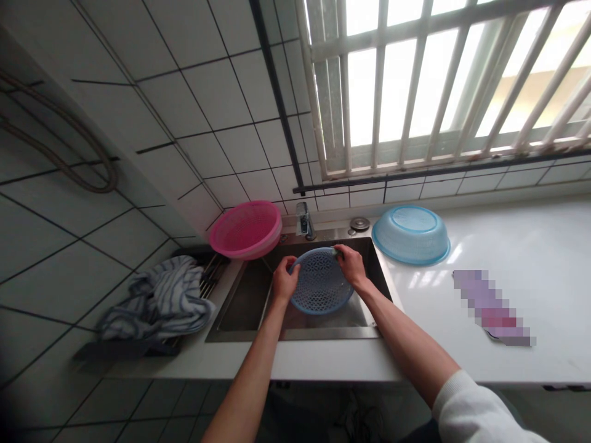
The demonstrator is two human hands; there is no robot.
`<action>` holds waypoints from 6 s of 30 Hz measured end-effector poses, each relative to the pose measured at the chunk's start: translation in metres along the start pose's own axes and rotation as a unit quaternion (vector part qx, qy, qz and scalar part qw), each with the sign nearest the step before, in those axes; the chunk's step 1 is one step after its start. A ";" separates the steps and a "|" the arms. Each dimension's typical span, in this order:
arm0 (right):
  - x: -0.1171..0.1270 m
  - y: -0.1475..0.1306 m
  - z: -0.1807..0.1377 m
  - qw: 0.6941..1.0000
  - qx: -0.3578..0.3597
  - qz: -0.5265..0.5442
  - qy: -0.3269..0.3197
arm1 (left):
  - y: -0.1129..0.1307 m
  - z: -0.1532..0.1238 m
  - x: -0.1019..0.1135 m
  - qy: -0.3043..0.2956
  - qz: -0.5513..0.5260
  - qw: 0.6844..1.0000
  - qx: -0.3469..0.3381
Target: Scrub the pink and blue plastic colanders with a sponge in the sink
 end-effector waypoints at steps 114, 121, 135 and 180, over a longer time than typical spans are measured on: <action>-0.033 -0.058 -0.019 0.987 0.122 -0.002 -0.100 | 0.023 -0.011 -0.003 -0.030 0.012 0.999 -0.034; -0.001 0.000 -0.001 0.994 -0.051 -0.090 -0.034 | 0.006 -0.003 0.015 0.088 -0.007 0.996 0.029; 0.001 0.002 0.001 0.996 -0.048 -0.075 -0.016 | -0.001 -0.002 0.017 0.116 -0.022 0.992 0.050; -0.015 -0.035 -0.009 0.994 0.048 -0.022 -0.095 | 0.013 -0.005 0.000 -0.012 0.044 0.999 -0.009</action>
Point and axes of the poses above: each hand's wrist, its own z-axis towards the middle knuckle, its own x-axis out of the back of the hand, y = z × x, the point moved 5 cm from there along z, towards the middle knuckle, and after that the axes turned 8 degrees about y, right-handed, at the moved point
